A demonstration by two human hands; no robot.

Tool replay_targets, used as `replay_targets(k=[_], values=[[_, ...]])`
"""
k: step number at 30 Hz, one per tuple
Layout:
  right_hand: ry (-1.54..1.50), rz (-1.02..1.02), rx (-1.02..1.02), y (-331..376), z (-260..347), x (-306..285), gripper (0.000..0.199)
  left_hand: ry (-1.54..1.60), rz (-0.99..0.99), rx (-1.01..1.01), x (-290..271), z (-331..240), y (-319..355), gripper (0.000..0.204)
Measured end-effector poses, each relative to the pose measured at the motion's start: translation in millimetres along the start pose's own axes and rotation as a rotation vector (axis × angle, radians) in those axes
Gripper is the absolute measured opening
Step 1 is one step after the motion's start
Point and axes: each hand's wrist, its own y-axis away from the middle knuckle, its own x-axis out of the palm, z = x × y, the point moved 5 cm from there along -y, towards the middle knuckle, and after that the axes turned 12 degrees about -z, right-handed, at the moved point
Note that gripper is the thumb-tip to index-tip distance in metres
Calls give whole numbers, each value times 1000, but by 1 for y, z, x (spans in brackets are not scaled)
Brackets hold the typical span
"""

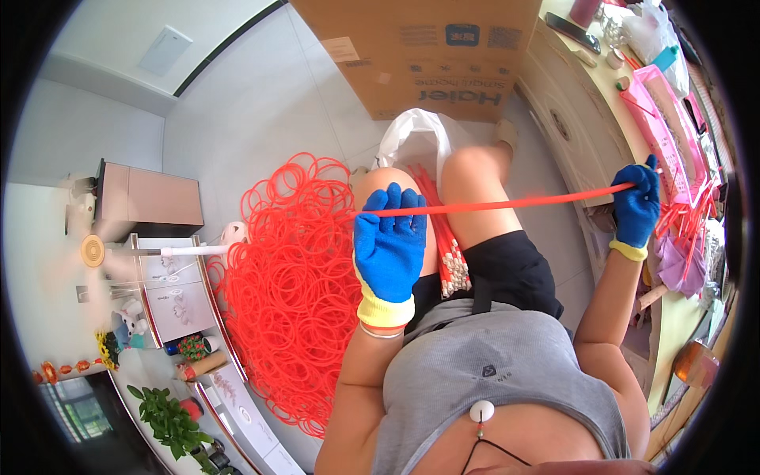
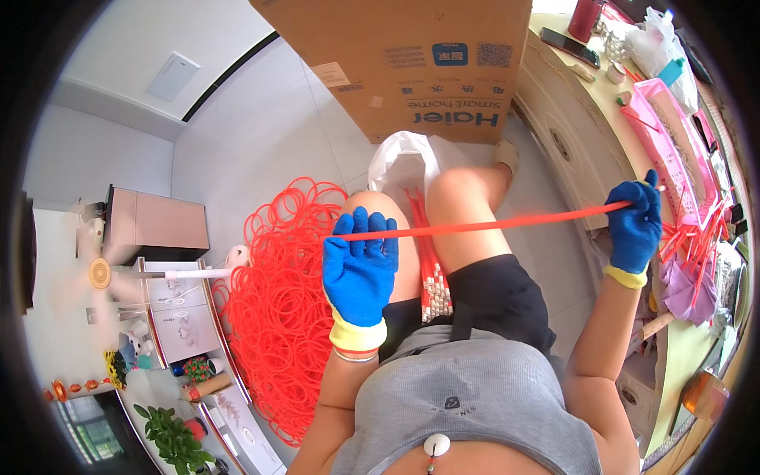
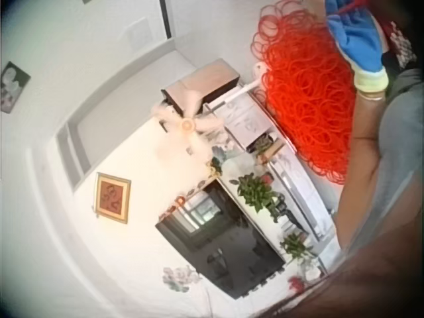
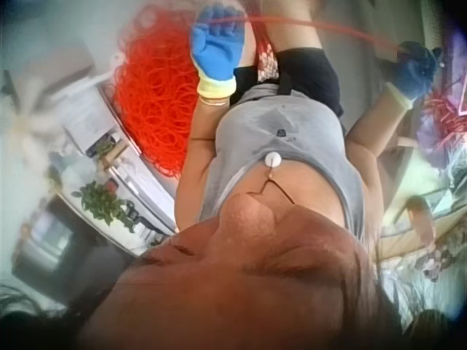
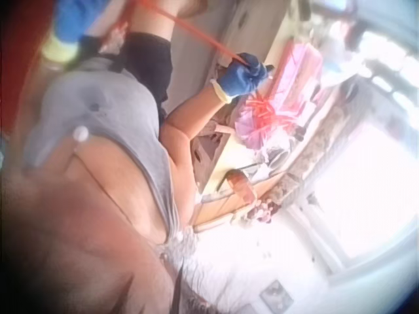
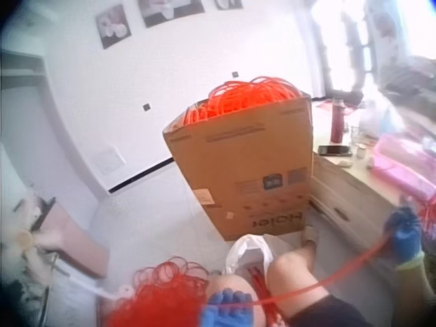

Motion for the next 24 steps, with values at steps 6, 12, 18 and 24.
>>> replay_targets(k=[6, 12, 18, 24], values=[[-61, 123, 202, -3, -77, 8, 24, 185, 32, 65, 47, -32, 0, 26], [281, 487, 235, 42, -125, 70, 28, 54, 581, 62, 69, -90, 21, 47], [1314, 1019, 131, 126, -182, 116, 36, -1021, 225, 93, 83, -70, 74, 23], [1704, 1514, -154, 175, -237, 96, 30, -1688, 493, 147, 88, -46, 90, 15]])
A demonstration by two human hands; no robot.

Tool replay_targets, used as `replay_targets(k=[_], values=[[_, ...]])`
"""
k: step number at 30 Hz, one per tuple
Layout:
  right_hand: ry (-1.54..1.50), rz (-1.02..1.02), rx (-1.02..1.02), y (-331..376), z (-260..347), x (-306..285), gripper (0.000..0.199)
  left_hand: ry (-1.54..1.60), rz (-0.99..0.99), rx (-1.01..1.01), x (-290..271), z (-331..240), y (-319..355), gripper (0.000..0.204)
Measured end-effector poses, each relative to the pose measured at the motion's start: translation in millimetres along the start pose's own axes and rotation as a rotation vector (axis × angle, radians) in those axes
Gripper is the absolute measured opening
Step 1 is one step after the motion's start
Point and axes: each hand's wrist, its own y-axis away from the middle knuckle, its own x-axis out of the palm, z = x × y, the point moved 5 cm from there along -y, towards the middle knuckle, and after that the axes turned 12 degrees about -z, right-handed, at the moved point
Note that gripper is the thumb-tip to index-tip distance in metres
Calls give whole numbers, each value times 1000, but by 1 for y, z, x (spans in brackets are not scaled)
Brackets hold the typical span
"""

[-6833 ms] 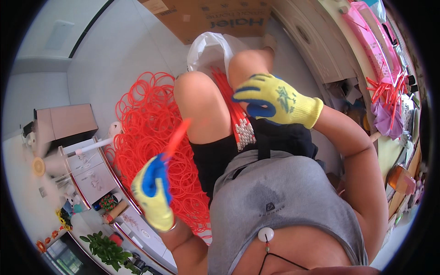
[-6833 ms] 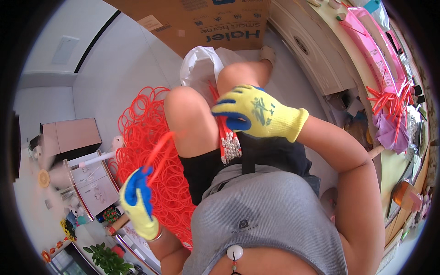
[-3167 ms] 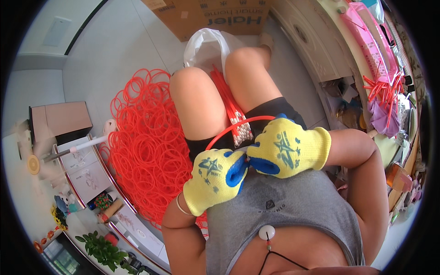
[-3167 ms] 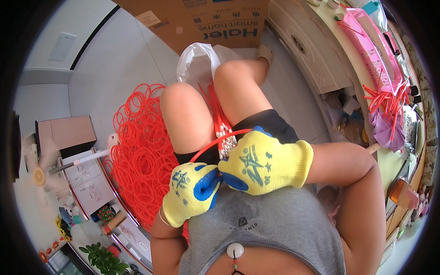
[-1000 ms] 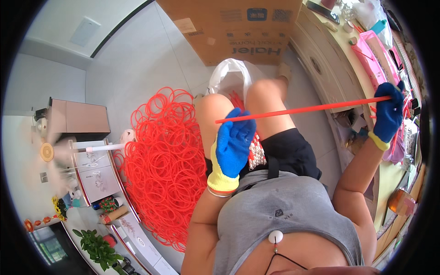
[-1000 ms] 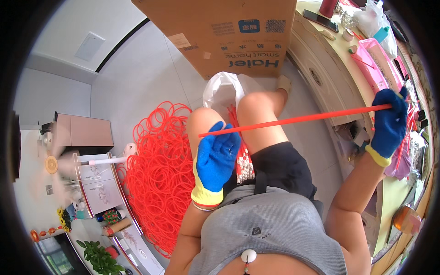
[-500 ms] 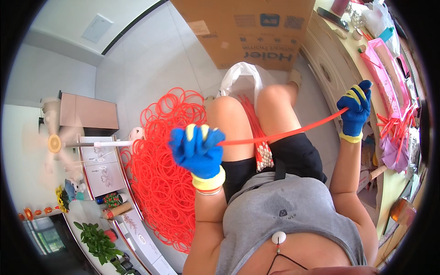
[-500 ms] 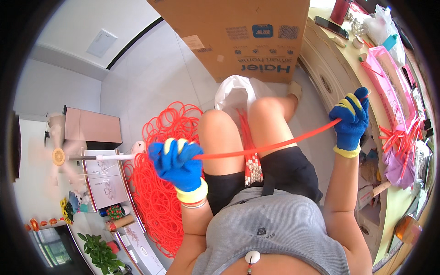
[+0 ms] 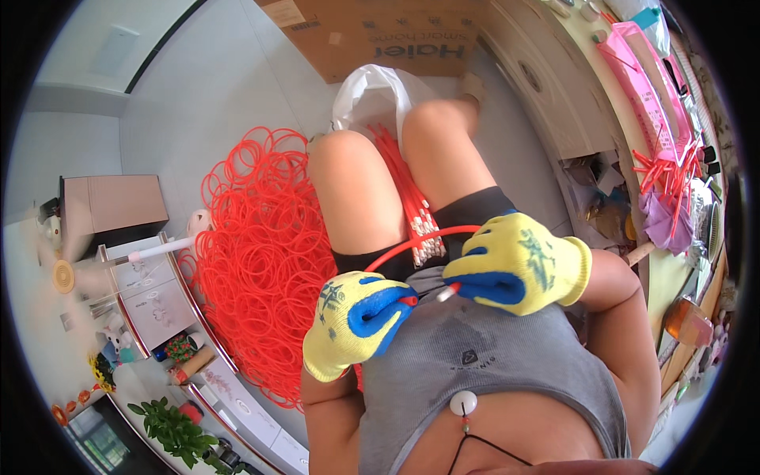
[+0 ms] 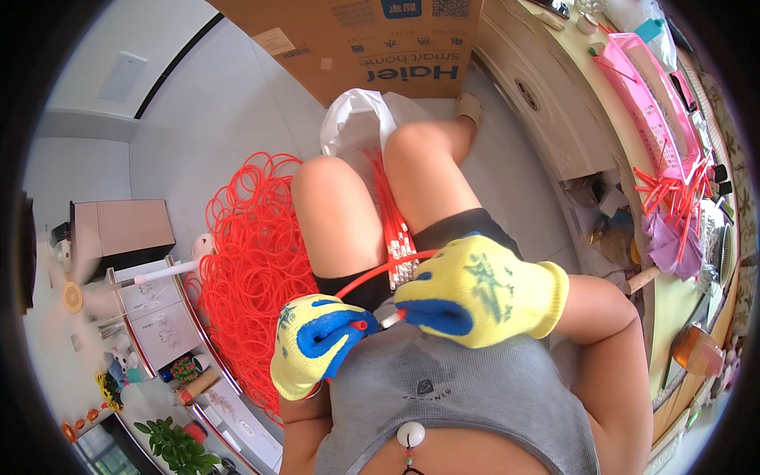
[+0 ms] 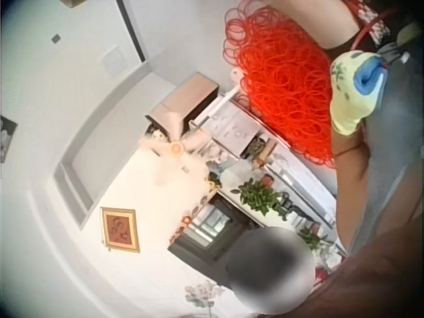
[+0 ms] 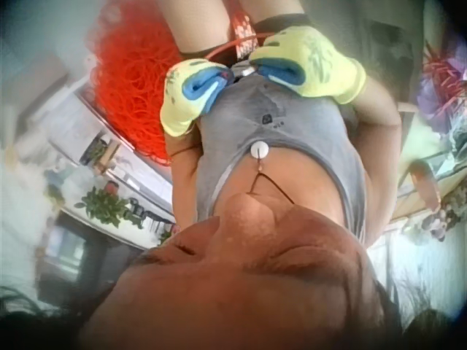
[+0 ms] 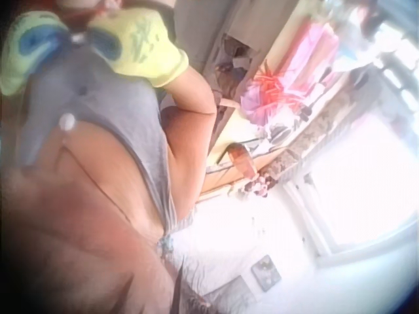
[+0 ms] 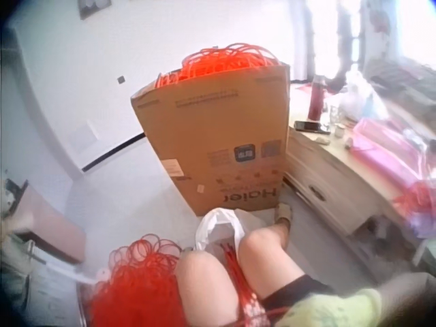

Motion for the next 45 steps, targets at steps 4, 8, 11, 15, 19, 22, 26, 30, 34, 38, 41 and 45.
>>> replay_targets(k=[4, 8, 11, 15, 19, 22, 26, 30, 34, 38, 41, 45], values=[[134, 24, -67, 4, 6, 13, 36, -121, -47, 64, 6, -10, -2, 16], [151, -44, -87, 33, -5, 39, 34, -167, -60, 122, 9, -15, 0, 17], [177, -147, -213, 66, -18, 61, 38, -197, -48, 129, 13, -13, 2, 17], [162, -16, -164, 69, -23, 59, 41, -225, -17, 97, 19, -9, 2, 17], [197, 236, 38, 16, -1, 32, 39, -245, 39, 161, 24, -13, 0, 19], [30, 61, -13, 18, -10, 37, 35, -219, 88, 95, 29, -4, 1, 19], [102, 72, 27, 25, -14, 32, 34, -164, 28, 163, 29, 0, -5, 29], [31, 28, -203, 41, -21, 41, 37, -202, 11, 359, 26, 7, -4, 45], [-184, 83, -125, 30, -26, 40, 36, -239, 93, 308, 30, 1, -2, 34], [-123, 96, -49, 49, -27, 51, 41, -209, 84, 264, 34, -2, -4, 26], [-107, 113, -15, 48, -26, 51, 40, -241, 110, 284, 37, -3, -2, 25], [-31, 71, -126, 60, -28, 61, 44, -252, 155, 290, 39, -3, 0, 25]])
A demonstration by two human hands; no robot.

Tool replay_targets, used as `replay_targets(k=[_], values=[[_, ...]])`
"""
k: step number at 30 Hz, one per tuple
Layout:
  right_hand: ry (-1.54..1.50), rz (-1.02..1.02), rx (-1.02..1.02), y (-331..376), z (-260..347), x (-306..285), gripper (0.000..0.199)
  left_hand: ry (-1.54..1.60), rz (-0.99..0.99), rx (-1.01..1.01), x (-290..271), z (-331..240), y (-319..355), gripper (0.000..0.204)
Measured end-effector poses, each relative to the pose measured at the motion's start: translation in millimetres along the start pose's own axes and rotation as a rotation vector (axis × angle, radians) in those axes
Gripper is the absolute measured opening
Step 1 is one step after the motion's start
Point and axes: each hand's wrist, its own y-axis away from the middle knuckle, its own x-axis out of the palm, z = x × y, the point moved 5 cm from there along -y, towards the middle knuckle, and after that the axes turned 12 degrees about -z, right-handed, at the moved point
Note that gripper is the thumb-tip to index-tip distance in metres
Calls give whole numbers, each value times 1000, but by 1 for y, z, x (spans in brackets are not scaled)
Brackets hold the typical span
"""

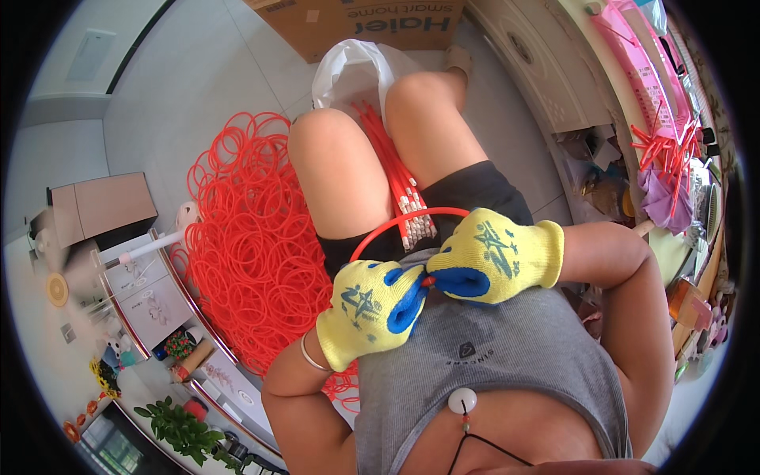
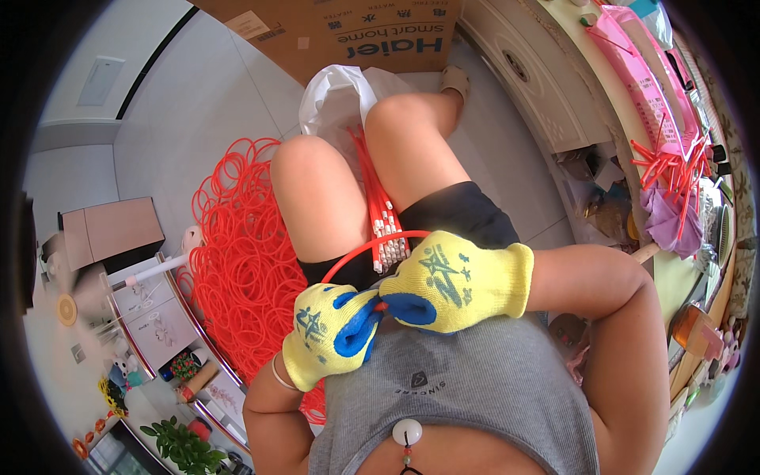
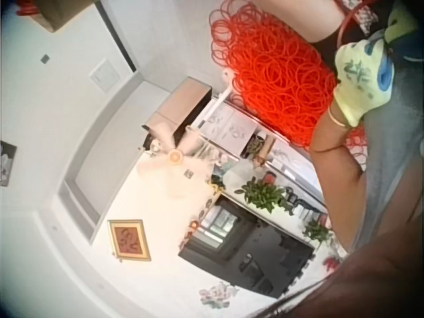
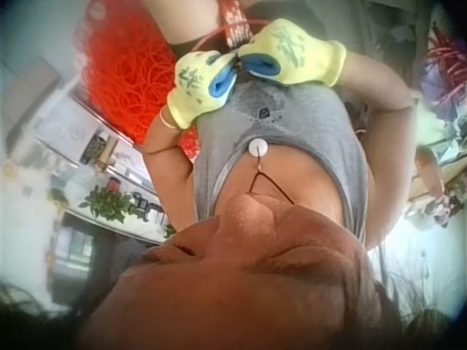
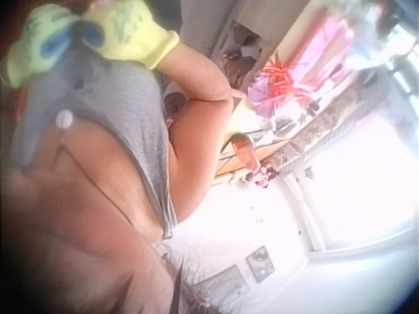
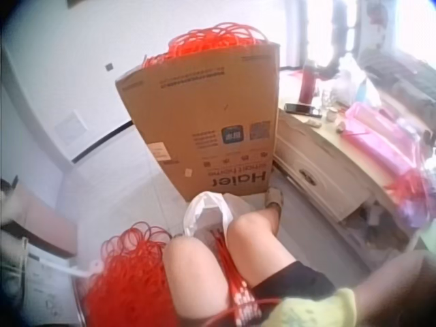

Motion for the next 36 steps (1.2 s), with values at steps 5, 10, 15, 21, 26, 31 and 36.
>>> replay_targets(k=[5, 10, 15, 21, 26, 31, 36], values=[[-145, 107, 127, -45, -10, -25, 54, -86, -138, -173, -30, 0, 6, 39], [282, -178, 188, -50, -80, -60, 55, -205, -522, -787, -110, 39, 93, 29], [539, 273, 69, -42, -106, 2, 34, -783, -285, -852, -126, 83, 191, 28], [715, 311, 74, -46, -131, 37, 37, -297, -397, -1104, -94, 89, 180, 31], [146, -533, 343, -74, -120, -60, 38, 100, -606, -867, -63, 89, 116, 27], [-1078, -1082, 160, -46, -82, -227, 27, 706, -565, -836, -25, 59, 43, 41], [-1460, -1356, 30, 55, -31, -339, 13, 1277, -485, -676, 36, 76, -2, 62]])
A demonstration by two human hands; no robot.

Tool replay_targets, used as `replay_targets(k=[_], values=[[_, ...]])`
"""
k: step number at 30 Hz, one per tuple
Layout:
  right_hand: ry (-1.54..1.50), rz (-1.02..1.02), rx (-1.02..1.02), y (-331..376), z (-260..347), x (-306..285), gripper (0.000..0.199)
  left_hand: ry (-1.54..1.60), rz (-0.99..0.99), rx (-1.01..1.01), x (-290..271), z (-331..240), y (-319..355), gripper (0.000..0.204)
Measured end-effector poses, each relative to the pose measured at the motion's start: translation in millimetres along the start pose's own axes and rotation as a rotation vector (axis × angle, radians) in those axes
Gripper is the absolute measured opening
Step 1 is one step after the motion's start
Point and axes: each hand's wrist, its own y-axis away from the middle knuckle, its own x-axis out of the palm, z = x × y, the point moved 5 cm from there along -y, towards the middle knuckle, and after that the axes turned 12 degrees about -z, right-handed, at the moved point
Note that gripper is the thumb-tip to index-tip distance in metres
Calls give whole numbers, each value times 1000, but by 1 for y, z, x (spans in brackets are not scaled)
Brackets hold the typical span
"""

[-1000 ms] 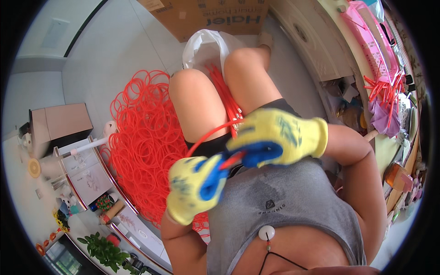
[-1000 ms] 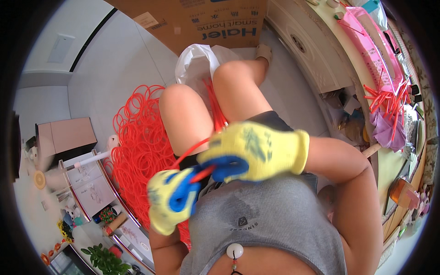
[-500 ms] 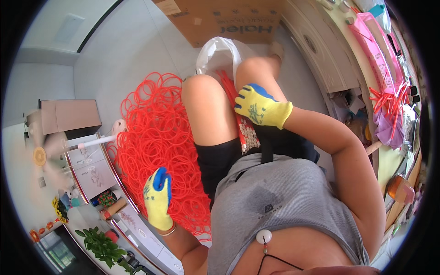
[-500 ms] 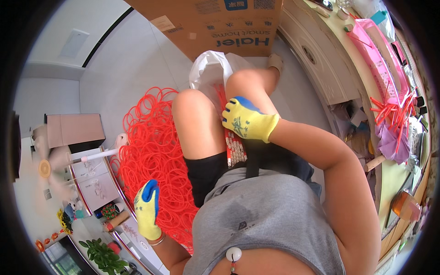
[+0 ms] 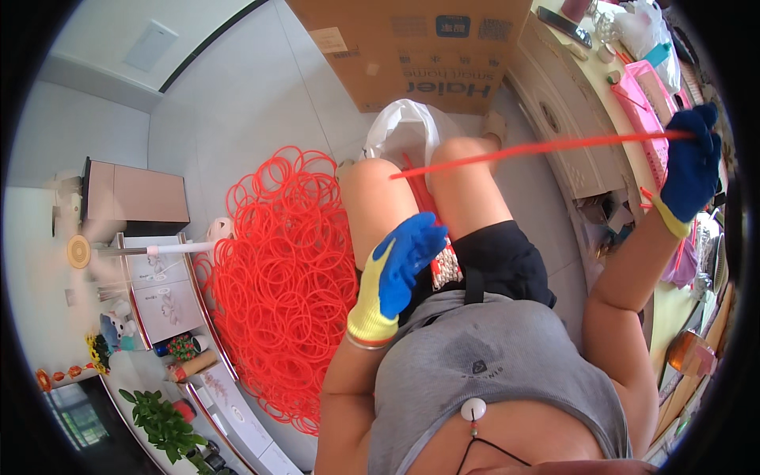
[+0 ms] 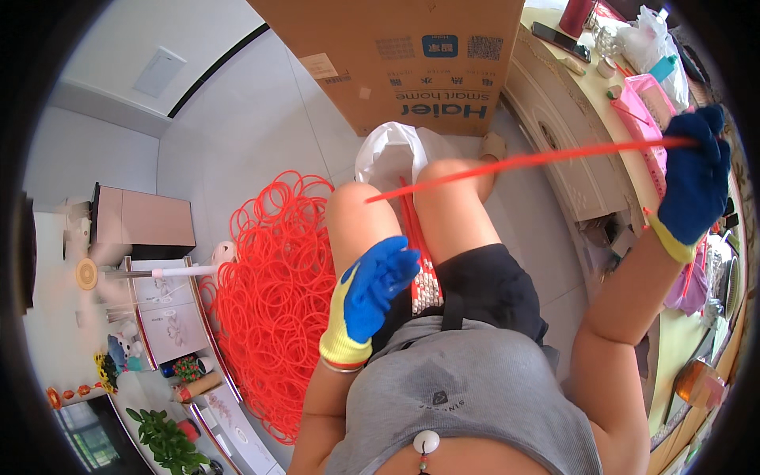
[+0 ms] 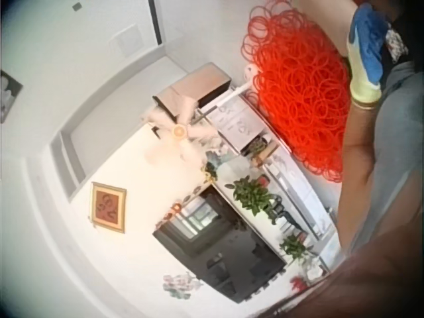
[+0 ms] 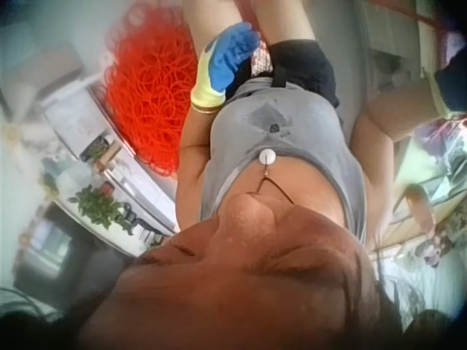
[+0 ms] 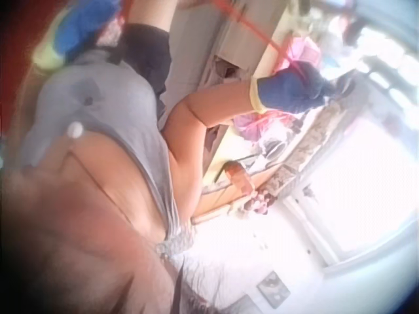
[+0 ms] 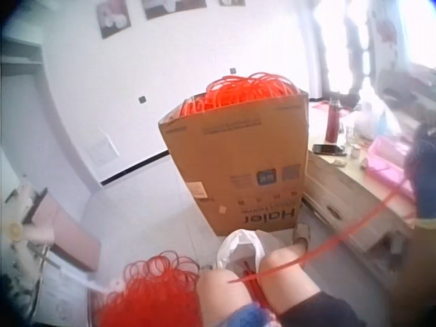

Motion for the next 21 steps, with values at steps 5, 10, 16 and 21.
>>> replay_targets(k=[5, 10, 16, 21], values=[[-185, -57, 69, 26, 20, -74, 33, 617, -40, -48, -6, 22, -45, 47], [-209, -185, 67, 42, -12, -146, 30, 731, -32, 107, -24, -2, -58, 45], [-259, -156, 133, 35, -66, -183, 29, 744, -102, 325, -33, -35, -53, 39], [-204, -193, 173, 37, -127, -142, 23, 935, 79, 362, -32, -89, -37, 27]])
